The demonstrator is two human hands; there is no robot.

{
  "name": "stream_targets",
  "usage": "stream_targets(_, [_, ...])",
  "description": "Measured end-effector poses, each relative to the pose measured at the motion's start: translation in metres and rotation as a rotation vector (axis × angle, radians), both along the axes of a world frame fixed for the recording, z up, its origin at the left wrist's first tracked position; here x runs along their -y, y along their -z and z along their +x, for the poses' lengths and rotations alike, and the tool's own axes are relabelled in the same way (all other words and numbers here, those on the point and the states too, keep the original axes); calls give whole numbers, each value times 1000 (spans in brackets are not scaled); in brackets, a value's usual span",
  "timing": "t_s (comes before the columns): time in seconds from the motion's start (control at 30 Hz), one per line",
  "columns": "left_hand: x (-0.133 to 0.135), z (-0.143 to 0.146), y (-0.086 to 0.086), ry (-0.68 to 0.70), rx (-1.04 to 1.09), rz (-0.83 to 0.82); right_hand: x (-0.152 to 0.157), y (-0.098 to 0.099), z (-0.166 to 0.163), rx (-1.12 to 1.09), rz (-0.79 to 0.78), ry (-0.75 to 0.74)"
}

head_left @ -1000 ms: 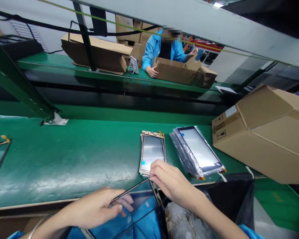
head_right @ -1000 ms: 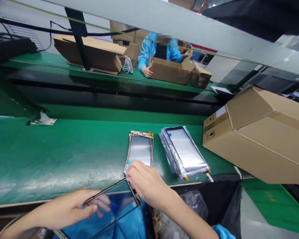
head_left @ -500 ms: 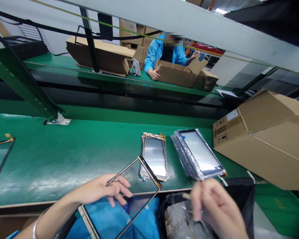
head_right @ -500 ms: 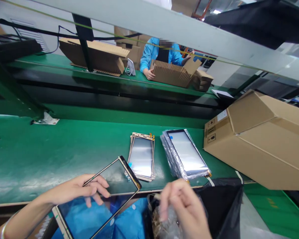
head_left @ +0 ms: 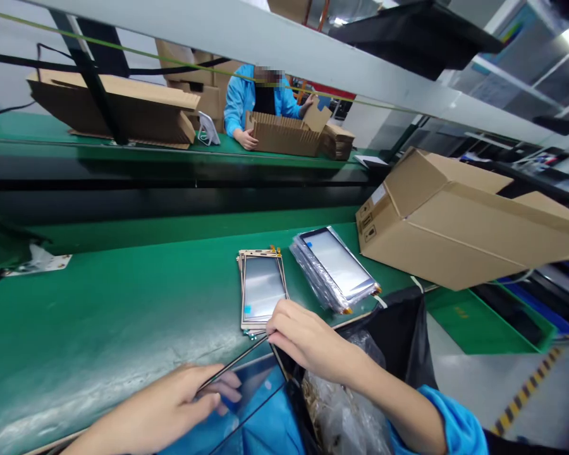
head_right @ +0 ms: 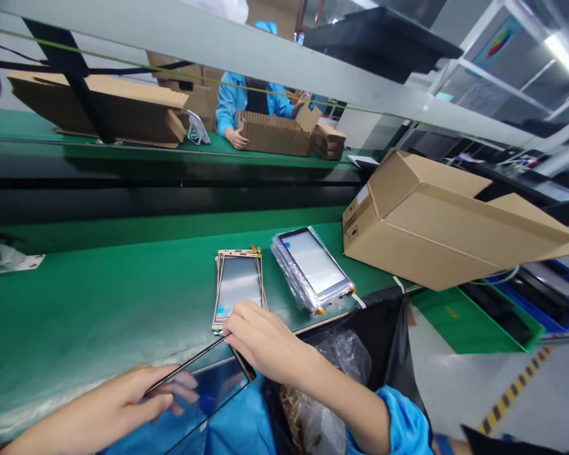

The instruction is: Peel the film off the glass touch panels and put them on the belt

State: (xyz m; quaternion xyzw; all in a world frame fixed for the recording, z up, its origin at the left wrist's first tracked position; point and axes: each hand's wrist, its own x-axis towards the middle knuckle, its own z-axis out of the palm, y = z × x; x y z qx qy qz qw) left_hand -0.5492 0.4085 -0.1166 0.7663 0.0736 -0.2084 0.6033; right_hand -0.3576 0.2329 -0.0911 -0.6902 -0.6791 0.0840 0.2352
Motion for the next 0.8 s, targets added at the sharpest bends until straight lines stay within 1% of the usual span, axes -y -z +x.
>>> stream_targets(0.1, [1, 3, -4, 47, 46, 81, 5, -1, 2, 50, -41, -17])
stream_targets(0.27, [4, 9, -8, 104, 84, 165, 12, 3, 1, 129, -22, -28])
stream_targets(0.37, [3, 11, -7, 109, 112, 197, 14, 5, 2, 157, -14, -38])
stream_targets(0.5, [5, 12, -2, 66, 117, 167, 13, 8, 4, 198, 0, -49])
stream_targets(0.6, [5, 15, 1, 29, 85, 67, 15, 9, 1, 261, 68, -65])
stream_targets(0.67, [1, 19, 5, -52, 32, -84, 25, 7, -4, 273, 138, -80])
stream_targets(0.73, [-7, 24, 10, -191, -7, -248, 48, 5, -9, 201, 195, -43])
stream_targets(0.77, [-12, 27, 12, -273, -16, -318, 66, 6, -11, 129, 219, 21])
stream_targets(0.8, [-17, 28, 15, -357, -14, -378, 87, 9, -12, 42, 244, 122])
